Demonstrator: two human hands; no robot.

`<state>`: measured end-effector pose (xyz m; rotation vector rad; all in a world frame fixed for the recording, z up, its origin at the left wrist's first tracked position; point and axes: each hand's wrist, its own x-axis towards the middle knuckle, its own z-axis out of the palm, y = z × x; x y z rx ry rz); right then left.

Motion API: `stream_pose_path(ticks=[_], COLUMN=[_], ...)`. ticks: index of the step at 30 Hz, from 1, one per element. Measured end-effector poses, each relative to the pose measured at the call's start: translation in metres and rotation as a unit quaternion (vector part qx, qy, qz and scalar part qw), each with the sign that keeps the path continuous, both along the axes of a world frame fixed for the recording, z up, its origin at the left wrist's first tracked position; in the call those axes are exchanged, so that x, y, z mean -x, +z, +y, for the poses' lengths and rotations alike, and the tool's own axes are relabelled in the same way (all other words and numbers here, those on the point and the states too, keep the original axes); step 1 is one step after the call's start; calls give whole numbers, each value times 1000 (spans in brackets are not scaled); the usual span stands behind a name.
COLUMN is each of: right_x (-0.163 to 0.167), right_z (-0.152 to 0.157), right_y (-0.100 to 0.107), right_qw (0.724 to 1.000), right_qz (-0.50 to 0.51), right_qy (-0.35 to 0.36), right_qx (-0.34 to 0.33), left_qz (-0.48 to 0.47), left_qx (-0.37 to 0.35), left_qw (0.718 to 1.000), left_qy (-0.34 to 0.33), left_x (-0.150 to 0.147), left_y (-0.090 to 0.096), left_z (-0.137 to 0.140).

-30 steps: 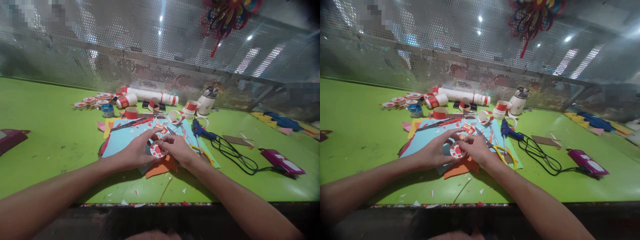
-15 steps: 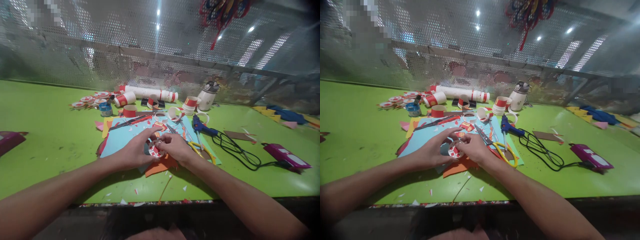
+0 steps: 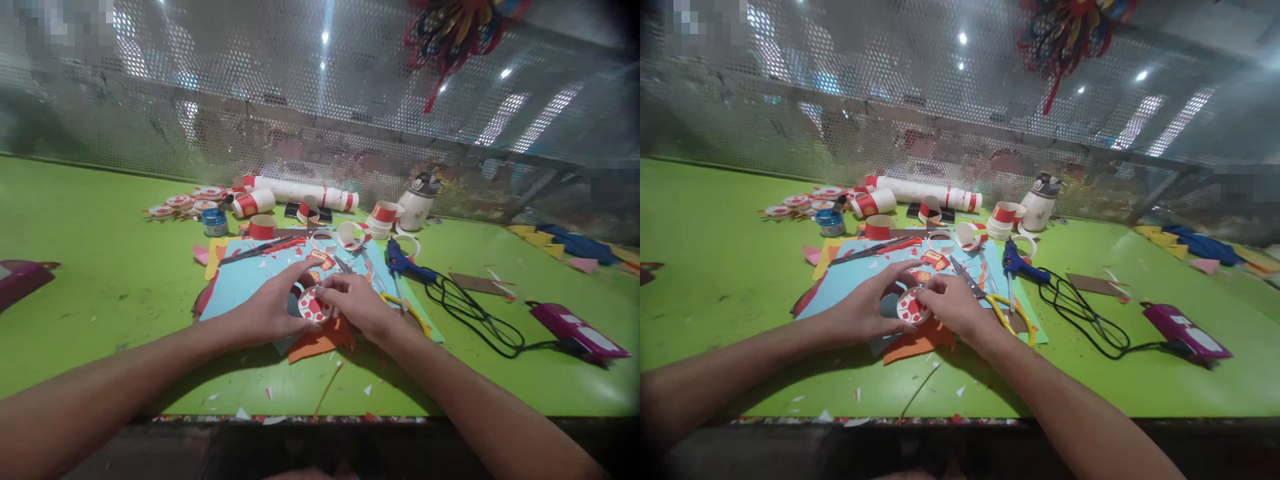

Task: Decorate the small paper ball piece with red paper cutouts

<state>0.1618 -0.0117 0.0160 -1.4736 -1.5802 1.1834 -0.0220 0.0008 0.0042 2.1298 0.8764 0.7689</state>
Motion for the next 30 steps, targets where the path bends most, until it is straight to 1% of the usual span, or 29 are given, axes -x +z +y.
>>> stream_pose_path(ticks=[6,11,17,21,24,26,28,30], right_x=[3,2,4,3,-3,-9,-18,-28], right_z=[4,3,3,3,2,3,6,10], right_y=[-10,-10,-11,-9,-1,7,15,21], right_qw=[1000,1000,999,999,999,999,995,986], right_qz=[-4,-12,-27,-31,-26,-22,-9,12], right_qy=[-8,2,-9,-5,16,10,-31,-85], right_qx=[-13,-12,-23,-23,-23,-44,-91,-140], left_qz=[5,-1,-4,-8,-24,-30,-35,-39], left_qx=[-18,-21,-31,-40,-37,-28,-20,-14], left_qw=[1000,1000,999,999,999,999,999,999], left_qy=[-6,-8,-10,-13,-13,-7,0,9], left_x=[0,0,0,1,2,3,4,5], left_y=[0,-1,-2,-5,-6,-6,-5,-4], left_z=[-1,0,-1,1,4,6,7,8])
